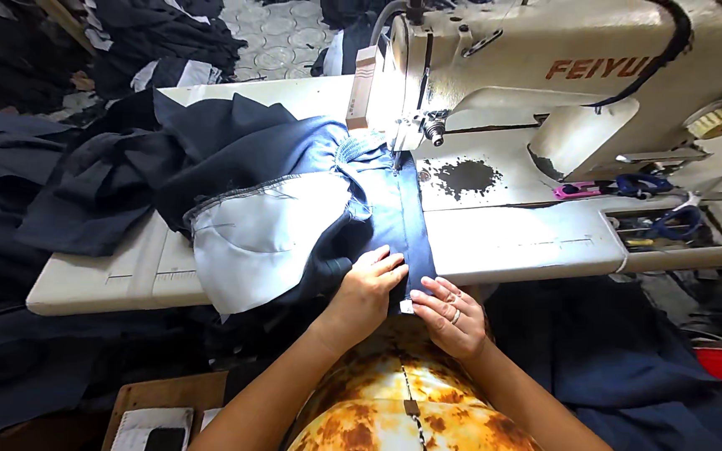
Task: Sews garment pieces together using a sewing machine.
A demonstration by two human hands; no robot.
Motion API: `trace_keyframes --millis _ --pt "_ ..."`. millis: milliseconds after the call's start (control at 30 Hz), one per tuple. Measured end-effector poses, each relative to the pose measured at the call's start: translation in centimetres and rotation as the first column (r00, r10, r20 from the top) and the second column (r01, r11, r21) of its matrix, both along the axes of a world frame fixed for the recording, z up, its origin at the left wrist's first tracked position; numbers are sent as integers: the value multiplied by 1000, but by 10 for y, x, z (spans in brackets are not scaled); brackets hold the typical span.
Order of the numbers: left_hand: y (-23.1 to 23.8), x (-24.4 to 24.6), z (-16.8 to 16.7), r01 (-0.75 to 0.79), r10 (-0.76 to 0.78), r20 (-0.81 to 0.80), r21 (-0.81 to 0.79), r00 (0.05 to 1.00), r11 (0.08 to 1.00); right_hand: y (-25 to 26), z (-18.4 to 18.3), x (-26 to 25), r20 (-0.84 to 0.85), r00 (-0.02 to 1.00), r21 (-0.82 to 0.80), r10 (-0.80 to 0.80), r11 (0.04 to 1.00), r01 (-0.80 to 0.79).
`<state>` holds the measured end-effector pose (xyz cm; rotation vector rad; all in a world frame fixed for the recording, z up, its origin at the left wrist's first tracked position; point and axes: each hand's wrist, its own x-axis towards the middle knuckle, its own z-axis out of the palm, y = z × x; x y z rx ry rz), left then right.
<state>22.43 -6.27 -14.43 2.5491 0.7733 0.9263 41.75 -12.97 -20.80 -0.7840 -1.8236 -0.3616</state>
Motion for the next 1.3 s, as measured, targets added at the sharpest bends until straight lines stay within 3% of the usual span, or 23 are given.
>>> trace_keyframes --millis 1300 --pt "3 -5 -13 88 -87 152 -2 985 996 0 -4 -1 -35 999 -63 -5 998 3"
